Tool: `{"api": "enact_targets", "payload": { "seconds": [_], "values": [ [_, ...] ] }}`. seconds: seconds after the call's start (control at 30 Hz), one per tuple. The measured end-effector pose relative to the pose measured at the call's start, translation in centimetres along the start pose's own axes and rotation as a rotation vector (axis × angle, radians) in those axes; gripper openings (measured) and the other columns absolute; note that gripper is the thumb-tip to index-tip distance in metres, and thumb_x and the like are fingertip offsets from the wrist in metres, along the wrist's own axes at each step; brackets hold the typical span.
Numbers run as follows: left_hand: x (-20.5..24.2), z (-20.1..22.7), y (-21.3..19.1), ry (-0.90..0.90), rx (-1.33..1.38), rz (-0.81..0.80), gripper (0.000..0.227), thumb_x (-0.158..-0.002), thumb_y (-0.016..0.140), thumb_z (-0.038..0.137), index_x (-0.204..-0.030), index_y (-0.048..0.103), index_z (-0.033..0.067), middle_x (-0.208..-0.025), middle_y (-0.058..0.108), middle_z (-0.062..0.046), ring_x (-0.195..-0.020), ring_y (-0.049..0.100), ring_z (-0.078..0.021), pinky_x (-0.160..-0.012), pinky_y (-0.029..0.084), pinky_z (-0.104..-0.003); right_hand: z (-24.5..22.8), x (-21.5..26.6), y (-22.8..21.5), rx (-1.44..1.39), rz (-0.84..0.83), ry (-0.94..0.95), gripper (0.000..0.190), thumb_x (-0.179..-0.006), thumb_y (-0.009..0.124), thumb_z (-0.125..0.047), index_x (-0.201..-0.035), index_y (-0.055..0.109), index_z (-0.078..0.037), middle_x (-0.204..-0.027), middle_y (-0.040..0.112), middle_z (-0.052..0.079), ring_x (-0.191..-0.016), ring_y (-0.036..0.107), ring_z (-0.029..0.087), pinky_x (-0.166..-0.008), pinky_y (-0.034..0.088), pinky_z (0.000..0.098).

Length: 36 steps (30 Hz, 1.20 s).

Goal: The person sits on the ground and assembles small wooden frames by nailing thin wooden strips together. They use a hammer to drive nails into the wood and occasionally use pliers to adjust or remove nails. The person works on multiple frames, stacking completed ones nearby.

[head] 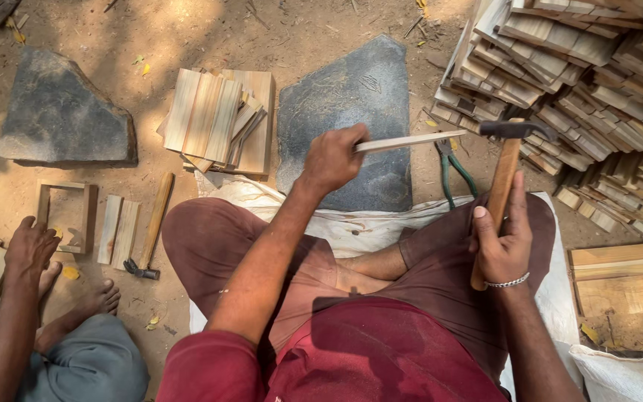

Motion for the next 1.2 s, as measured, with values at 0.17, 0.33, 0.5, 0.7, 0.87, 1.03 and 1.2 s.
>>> {"api": "enact_targets", "payload": {
  "seconds": [0.17,0.33,0.5,0.7,0.87,1.03,1.2],
  "values": [
    [3.6,-5.0,-0.2,-0.089,-0.051,0.189,0.014,-0.080,0.072,0.012,-0.095,0.073,0.0130,-0.087,0.075,-0.016,-0.085,0.071,-0.0407,-0.076,0.054,-0.054,-3.1,-0.5,0.4,-0.003,0.001,-0.354,0.073,-0.116,0.054,-0.002,-0.173,0.012,-0.020,-0.087,0.062,0.007,-0.060,0.056,0.012,-0.054,0.048,0.0238],
    [3.7,-7.4,1.8,-0.058,-0.071,0.213,0.014,-0.083,0.070,0.010,-0.097,0.071,0.0118,-0.089,0.074,-0.017,-0.088,0.070,-0.0415,-0.079,0.054,-0.055,-4.0,0.1,4.9,0.279,0.013,-0.675,0.083,-0.116,0.057,-0.004,-0.176,0.003,-0.026,-0.086,0.069,0.010,-0.068,0.066,0.018,-0.064,0.058,0.0309],
    [3.1,-7.9,3.1,-0.041,-0.080,0.178,0.010,-0.086,0.070,0.012,-0.095,0.071,0.0110,-0.087,0.074,-0.018,-0.088,0.071,-0.0422,-0.079,0.054,-0.054,0.9,1.0,9.1,0.801,-0.167,-0.243,0.083,-0.105,0.067,-0.017,-0.172,0.018,-0.013,-0.081,0.069,0.016,-0.063,0.069,0.035,-0.060,0.049,0.0422],
    [3.5,-10.7,3.3,-0.198,0.483,0.166,0.033,-0.068,0.085,0.012,-0.098,0.077,0.0029,-0.082,0.078,-0.014,-0.073,0.076,-0.0259,-0.072,0.059,-0.039,7.3,4.9,10.3,0.043,-0.403,0.451,0.083,-0.092,0.064,-0.017,-0.165,0.023,-0.017,-0.109,0.068,0.010,-0.050,0.051,0.015,-0.045,0.047,0.0366],
    [5.5,-8.7,3.5,-0.390,0.958,-0.020,0.039,-0.069,0.087,0.010,-0.100,0.073,-0.0085,-0.084,0.075,-0.011,-0.070,0.068,-0.0181,-0.063,0.055,-0.031,3.2,1.7,8.1,0.379,-0.244,-0.140,0.083,-0.095,0.075,-0.009,-0.163,0.029,0.003,-0.135,0.052,0.039,-0.115,0.055,0.036,-0.096,0.047,0.0409],
    [7.4,-1.0,2.6,-0.193,1.005,-0.259,0.040,-0.072,0.087,0.012,-0.107,0.074,-0.0020,-0.093,0.077,-0.007,-0.083,0.072,-0.0135,-0.075,0.058,-0.025,0.3,-3.8,0.3,-0.058,-0.228,-0.065,0.073,-0.093,0.077,-0.014,-0.155,0.042,0.002,-0.153,0.052,0.018,-0.142,0.050,0.023,-0.115,0.043,0.0333],
    [6.5,4.3,5.7,-0.051,1.209,-0.319,0.038,-0.082,0.084,0.007,-0.116,0.068,0.0003,-0.104,0.075,-0.010,-0.093,0.072,-0.0149,-0.084,0.060,-0.029,-0.6,-0.6,-7.6,-0.071,-0.160,0.203,0.023,-0.104,0.072,-0.009,-0.123,0.072,0.004,-0.109,0.073,0.009,-0.101,0.065,0.015,-0.091,0.053,0.0274]
  ]
}}
Point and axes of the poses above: each hand's wrist, its own x-axis away from the middle knuckle, its own y-axis out of the palm, z = x × y, the point moved 6 cm from there along -x, towards the middle knuckle
